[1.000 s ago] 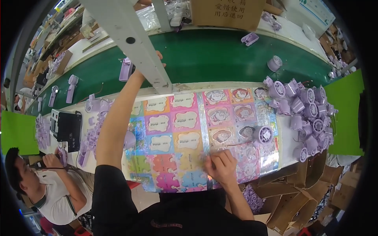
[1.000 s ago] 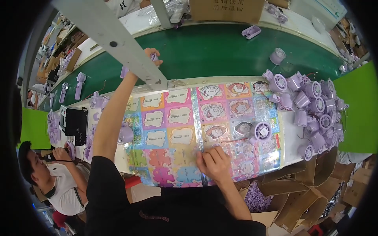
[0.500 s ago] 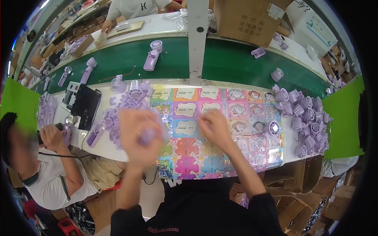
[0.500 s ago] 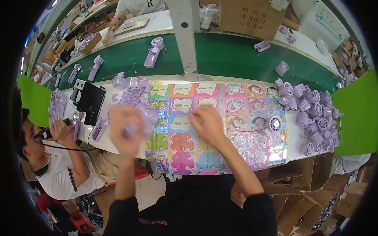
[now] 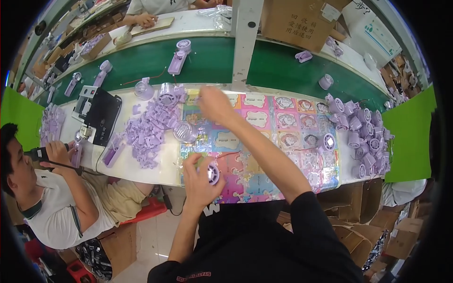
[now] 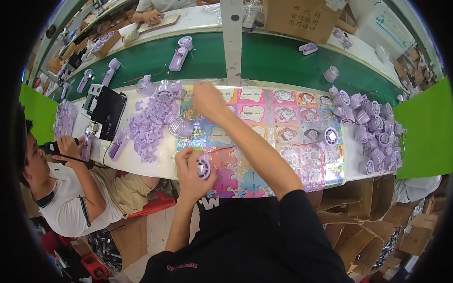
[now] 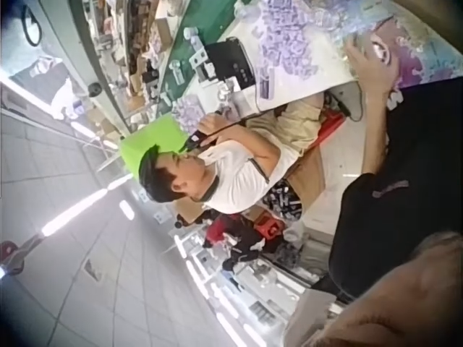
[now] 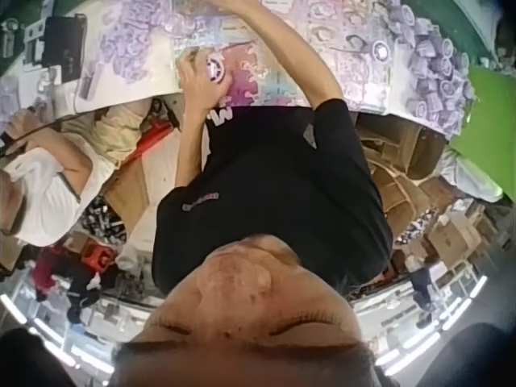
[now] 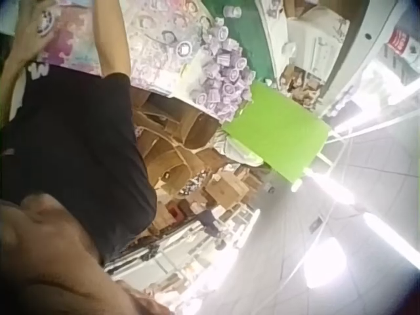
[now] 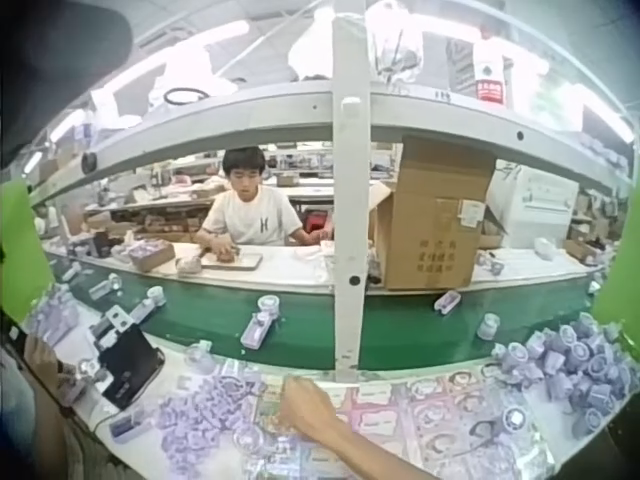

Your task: The person assembles portable fans by attaching plastic components to fan head units and fitting them into plastic handles by hand, placing the assembled parts onto the table and conveyor belt.

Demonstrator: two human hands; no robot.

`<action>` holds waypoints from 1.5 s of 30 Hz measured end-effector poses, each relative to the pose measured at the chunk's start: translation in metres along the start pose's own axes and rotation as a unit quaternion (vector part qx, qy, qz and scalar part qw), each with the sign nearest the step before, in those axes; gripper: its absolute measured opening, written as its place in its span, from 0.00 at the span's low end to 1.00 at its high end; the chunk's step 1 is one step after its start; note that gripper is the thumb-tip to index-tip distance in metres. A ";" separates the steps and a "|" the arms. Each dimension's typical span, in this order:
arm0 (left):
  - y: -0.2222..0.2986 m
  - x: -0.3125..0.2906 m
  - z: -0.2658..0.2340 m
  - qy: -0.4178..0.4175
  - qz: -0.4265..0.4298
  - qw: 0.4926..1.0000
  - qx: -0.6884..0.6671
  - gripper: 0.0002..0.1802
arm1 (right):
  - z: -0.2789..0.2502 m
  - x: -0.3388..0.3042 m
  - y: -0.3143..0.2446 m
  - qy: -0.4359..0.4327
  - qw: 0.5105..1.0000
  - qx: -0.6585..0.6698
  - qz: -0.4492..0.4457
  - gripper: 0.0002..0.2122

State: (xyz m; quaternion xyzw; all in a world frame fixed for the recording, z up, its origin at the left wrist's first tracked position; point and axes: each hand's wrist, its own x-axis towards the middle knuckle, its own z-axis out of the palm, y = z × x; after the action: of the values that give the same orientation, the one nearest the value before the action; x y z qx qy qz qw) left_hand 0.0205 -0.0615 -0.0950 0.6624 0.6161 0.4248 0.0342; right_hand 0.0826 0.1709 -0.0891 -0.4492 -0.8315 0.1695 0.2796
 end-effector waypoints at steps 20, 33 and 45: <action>-0.022 -0.011 -0.004 -0.150 -0.242 0.882 -0.374 0.34 | -0.053 -0.178 -0.015 -0.105 0.850 0.505 0.109 0.15; -0.003 -0.009 0.000 -0.070 -0.094 0.978 -0.174 0.34 | -0.058 -0.175 -0.031 -0.126 0.890 0.396 0.185 0.14; 0.027 -0.005 -0.013 -0.131 -0.279 0.857 -0.412 0.17 | -0.087 -0.208 -0.046 -0.092 0.914 0.375 0.127 0.16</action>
State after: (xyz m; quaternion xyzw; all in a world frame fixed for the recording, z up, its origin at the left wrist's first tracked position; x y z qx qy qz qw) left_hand 0.0344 -0.0782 -0.0739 0.4375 0.5340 0.5213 0.5018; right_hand 0.1983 -0.0267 -0.0611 -0.3957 -0.6650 0.5430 0.3260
